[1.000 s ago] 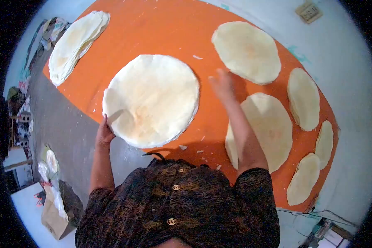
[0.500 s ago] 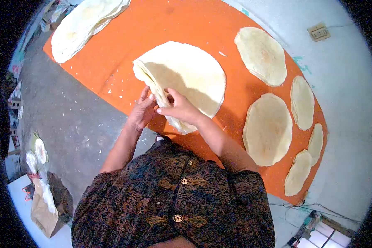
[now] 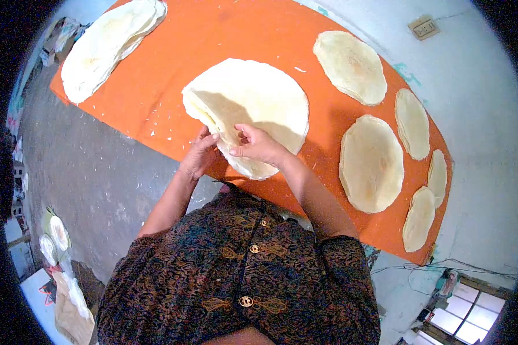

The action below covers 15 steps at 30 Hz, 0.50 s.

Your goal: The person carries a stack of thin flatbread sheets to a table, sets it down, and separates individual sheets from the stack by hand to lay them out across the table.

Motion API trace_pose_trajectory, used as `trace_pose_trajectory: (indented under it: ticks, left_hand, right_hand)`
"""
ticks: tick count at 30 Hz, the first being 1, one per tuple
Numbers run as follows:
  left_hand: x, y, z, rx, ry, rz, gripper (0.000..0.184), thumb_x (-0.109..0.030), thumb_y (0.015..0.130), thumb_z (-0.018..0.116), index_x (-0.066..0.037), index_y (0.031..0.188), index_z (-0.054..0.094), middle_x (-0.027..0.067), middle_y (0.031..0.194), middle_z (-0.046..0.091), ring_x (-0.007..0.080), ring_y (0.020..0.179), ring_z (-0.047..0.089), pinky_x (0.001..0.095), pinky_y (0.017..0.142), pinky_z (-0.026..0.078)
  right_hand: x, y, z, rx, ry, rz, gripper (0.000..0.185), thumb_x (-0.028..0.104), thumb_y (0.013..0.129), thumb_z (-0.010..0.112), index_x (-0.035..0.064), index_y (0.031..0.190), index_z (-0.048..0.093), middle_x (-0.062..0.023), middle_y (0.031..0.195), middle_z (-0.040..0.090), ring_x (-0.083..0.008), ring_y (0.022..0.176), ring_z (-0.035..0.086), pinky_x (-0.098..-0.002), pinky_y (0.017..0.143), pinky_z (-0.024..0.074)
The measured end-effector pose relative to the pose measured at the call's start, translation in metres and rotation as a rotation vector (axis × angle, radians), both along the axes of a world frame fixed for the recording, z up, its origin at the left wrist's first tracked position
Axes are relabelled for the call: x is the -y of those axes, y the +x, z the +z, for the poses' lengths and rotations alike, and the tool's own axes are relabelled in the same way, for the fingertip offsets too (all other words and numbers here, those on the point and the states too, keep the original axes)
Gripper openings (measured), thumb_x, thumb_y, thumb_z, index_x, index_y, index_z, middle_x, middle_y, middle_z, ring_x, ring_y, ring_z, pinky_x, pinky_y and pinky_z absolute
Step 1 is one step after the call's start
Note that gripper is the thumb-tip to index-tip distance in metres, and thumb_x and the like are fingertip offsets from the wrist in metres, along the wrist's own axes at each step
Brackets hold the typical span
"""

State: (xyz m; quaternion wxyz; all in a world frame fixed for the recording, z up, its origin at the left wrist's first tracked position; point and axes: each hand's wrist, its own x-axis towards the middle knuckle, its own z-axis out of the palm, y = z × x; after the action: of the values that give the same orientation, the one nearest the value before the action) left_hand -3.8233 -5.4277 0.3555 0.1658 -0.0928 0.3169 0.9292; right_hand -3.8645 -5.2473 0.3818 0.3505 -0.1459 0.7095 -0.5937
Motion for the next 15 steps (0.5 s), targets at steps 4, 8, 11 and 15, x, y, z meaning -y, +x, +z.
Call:
trace_pose_trajectory:
  ticks: [4, 8, 11, 15]
  left_hand:
    - [0.006, -0.003, -0.004, -0.014, 0.061, -0.045, 0.041, -0.007, 0.075, 0.052, -0.009, 0.114, 0.04, 0.0058, 0.107, 0.049, 0.0186, 0.098, 0.05, 0.0356, 0.084, 0.043]
    - [0.01, -0.005, -0.001, -0.01, 0.008, -0.092, 0.045, -0.007, 0.075, 0.048, -0.009, 0.119, 0.04, 0.0047, 0.109, 0.051, 0.017, 0.097, 0.052, 0.0325, 0.084, 0.043]
    - [0.01, -0.004, -0.006, -0.029, 0.012, -0.113, 0.043, -0.008, 0.075, 0.048, -0.009, 0.117, 0.041, 0.0036, 0.108, 0.052, 0.0156, 0.094, 0.053, 0.0304, 0.082, 0.043]
    - [0.013, 0.002, -0.002, -0.061, -0.016, -0.133, 0.044, -0.013, 0.076, 0.051, -0.009, 0.118, 0.04, 0.0059, 0.111, 0.052, 0.0174, 0.098, 0.052, 0.0317, 0.084, 0.042]
  right_hand:
    - [0.016, -0.002, 0.006, -0.143, 0.143, -0.135, 0.079, 0.034, 0.071, 0.068, -0.0067, 0.126, 0.028, -0.0222, 0.116, 0.044, -0.0253, 0.104, 0.048, -0.0327, 0.087, 0.0393]
    - [0.031, -0.011, 0.009, -0.168, 0.206, -0.189, 0.078, 0.033, 0.07, 0.067, -0.0051, 0.127, 0.029, -0.0229, 0.11, 0.049, -0.0278, 0.099, 0.052, -0.0344, 0.082, 0.042]
    - [0.032, -0.017, 0.002, -0.269, 0.322, -0.169, 0.069, 0.026, 0.072, 0.06, -0.0034, 0.127, 0.029, -0.0215, 0.097, 0.056, -0.0293, 0.089, 0.056, -0.0356, 0.077, 0.0443]
    - [0.047, -0.008, 0.02, -0.599, 0.76, -0.103, 0.051, 0.017, 0.074, 0.05, -0.0021, 0.12, 0.037, -0.0205, 0.084, 0.059, -0.0325, 0.081, 0.059, -0.0391, 0.073, 0.0455]
